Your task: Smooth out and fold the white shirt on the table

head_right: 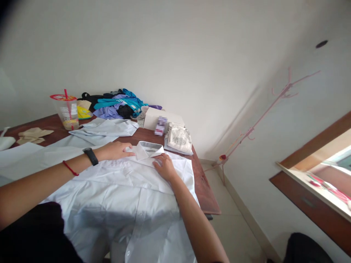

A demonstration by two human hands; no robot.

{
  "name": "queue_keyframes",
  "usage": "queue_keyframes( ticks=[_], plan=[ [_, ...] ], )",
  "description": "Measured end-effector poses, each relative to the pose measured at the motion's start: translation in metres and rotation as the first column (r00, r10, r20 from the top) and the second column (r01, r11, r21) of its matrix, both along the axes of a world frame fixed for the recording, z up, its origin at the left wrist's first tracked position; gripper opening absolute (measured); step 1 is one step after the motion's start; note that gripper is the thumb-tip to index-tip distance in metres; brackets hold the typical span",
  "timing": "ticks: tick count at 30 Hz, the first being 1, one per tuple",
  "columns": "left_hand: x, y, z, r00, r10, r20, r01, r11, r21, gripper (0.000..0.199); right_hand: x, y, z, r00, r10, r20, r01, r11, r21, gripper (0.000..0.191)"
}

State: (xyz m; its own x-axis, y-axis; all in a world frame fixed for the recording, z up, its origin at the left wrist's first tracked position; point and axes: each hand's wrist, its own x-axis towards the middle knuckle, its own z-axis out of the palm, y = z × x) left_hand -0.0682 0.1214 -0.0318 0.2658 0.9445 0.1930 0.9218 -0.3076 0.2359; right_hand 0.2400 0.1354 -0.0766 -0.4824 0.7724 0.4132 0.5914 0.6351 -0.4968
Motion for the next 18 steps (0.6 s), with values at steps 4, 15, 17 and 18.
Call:
queue_keyframes(
  ticks=[4, 15, 17, 18],
  plan=[
    [-0.022, -0.001, -0.001, 0.997, -0.052, -0.056, 0.047, 0.995, -0.093, 0.042, 0.000, 0.002, 0.000, 0.995, -0.066, -0.081, 0.066, 0.998, 0.004, 0.020],
    [-0.007, -0.069, 0.030, 0.970, -0.182, -0.161, 0.184, 0.983, -0.006, 0.023, 0.000, -0.005, 0.010, 0.992, -0.060, -0.114, 0.055, 0.997, -0.047, 0.019],
    [0.010, -0.097, 0.023, 0.928, -0.335, -0.163, 0.319, 0.940, -0.118, 0.025, 0.000, -0.007, 0.012, 0.995, 0.005, -0.100, -0.011, 0.998, -0.062, 0.037],
    [0.017, -0.108, 0.018, 0.915, -0.352, -0.199, 0.332, 0.935, -0.127, 0.024, 0.000, -0.008, 0.013, 0.995, 0.039, -0.095, -0.046, 0.996, -0.071, 0.044]
  ],
)
